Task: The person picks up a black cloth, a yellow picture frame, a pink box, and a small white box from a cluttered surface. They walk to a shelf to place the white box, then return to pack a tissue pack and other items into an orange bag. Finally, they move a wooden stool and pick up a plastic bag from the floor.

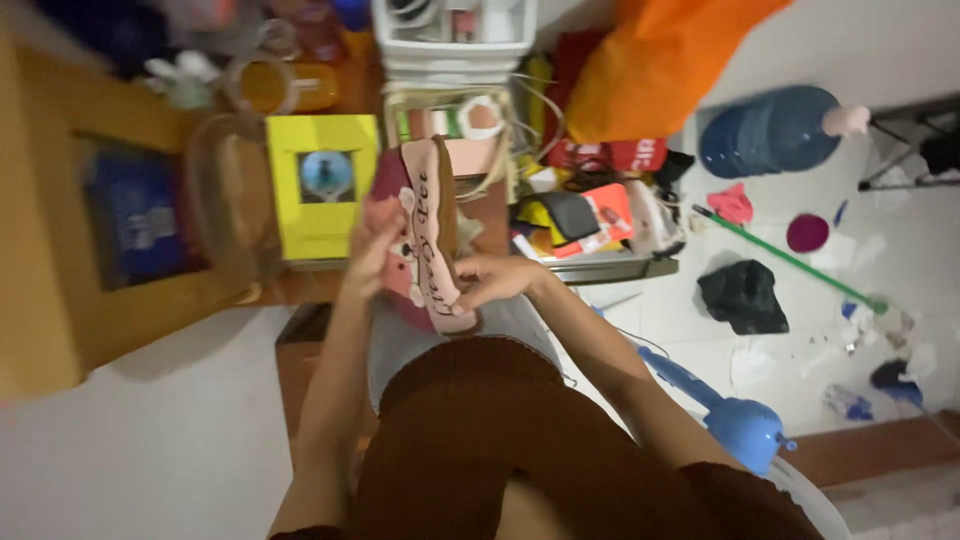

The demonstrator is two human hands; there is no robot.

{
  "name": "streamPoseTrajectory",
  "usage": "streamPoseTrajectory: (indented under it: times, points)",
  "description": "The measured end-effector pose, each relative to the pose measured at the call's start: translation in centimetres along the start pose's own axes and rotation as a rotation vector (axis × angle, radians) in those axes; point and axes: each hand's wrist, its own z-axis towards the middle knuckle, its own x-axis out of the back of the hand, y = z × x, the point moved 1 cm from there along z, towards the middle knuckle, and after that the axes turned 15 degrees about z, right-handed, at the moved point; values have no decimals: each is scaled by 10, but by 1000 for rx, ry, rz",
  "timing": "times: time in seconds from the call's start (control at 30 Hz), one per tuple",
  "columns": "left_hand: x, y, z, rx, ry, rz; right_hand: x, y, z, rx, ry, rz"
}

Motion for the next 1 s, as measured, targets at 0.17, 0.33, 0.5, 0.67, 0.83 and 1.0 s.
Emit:
streamPoseTrajectory:
  times: [0.17,0.33,0.5,0.67,0.83,1.0]
  points:
    - [99,-21,51,-479,148,221,-45,-30,78,47,90,-106]
    - [138,-78,137,-744,311,488,-33,4,142,89,321,-91]
    - [129,-65,131,-520,346,834,15,61,159,-172,697,-65]
    - [115,-79,138,-796,599,1159,-5,30,166,-252,816,-732]
    - [96,-73,123,-881,365,1303,-30,-4,198,403,827,-1181]
    - [97,-84,135,-911,361,1350,1,60,208,239,824,-1339]
